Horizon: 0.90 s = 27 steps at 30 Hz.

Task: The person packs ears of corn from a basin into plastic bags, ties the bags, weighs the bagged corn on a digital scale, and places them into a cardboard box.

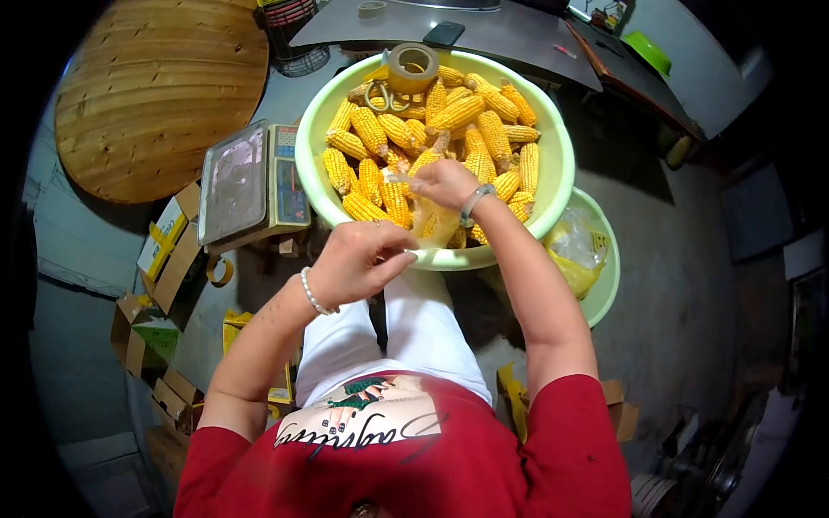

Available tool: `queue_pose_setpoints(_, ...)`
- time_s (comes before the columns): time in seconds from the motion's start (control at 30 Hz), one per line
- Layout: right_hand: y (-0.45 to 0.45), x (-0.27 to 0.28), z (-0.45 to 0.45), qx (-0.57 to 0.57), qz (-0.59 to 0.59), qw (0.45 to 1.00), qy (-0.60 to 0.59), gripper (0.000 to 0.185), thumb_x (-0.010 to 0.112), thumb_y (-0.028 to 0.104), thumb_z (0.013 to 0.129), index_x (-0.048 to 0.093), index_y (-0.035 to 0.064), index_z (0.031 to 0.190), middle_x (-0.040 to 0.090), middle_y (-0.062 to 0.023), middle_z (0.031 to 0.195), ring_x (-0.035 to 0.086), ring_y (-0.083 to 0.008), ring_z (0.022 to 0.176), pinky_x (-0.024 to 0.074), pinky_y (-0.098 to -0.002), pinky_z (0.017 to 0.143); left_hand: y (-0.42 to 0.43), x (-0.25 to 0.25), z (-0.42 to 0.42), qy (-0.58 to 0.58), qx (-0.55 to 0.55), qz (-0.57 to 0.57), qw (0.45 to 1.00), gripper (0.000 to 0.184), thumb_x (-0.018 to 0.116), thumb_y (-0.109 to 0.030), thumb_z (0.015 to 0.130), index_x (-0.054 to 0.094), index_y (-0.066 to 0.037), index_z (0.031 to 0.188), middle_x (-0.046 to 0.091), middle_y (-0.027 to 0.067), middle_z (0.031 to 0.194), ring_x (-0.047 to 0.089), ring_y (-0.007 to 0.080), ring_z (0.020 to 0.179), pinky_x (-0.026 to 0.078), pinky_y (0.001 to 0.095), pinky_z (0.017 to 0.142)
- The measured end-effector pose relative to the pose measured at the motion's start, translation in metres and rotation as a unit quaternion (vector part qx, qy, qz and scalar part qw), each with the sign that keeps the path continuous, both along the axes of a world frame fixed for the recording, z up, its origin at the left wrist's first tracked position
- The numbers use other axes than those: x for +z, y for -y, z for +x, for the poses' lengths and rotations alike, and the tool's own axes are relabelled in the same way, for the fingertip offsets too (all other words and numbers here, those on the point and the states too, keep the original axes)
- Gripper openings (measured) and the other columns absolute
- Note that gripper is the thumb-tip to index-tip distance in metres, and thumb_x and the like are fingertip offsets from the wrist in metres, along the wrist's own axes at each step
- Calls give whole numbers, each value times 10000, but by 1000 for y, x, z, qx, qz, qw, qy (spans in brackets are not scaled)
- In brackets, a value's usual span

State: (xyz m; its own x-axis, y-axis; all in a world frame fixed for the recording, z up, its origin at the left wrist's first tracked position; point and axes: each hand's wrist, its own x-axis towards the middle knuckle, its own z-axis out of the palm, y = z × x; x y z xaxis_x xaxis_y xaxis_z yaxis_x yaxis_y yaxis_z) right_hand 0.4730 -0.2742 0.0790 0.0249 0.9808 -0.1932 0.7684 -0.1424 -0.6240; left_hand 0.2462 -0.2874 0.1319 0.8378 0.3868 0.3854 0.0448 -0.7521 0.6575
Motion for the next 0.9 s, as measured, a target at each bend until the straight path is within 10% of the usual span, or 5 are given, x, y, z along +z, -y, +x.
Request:
queue_pose_setpoints(0.17,11,-27,26,7,142,937,-319,216,500,155,865,651,5,905,656,-89,877,596,-154,859,453,-299,823,-31,3,-2,-7,98,22,995,119,642,-148,756,635,-39,803,601,89,622,585,153,534,464,257,528)
queue_pose_setpoints(0.4,50,1,15,-89,149,784,-596,271,422,180,927,559,-26,1037,642,-136,888,602,-240,924,463,-356,851,-59,14,14,35,160,5,986,121,661,-107,746,637,-22,828,627,73,658,584,101,562,453,222,536)
queue_pose_setpoints(0.53,47,-15,23,-77,97,735,-667,271,416,218,934,540,-18,982,503,-34,560,534,-167,543,470,-371,829,-66,16,26,75,122,78,987,104,659,-64,723,626,-19,811,632,91,718,615,163,619,479,255,563)
queue_pose_setpoints(0.7,36,-17,10,-226,51,880,-415,254,481,218,897,589,3,816,447,-9,495,394,-98,394,307,-222,369,-59,16,35,60,5,156,986,108,648,-27,684,604,-53,778,611,68,736,605,224,679,475,299,608)
queue_pose_setpoints(0.9,34,-14,4,-96,27,968,-231,158,536,151,830,580,5,867,554,-44,653,518,-109,577,427,-263,513,-61,19,68,7,-128,131,983,110,637,-50,665,615,-59,772,597,86,730,592,257,692,471,327,626)
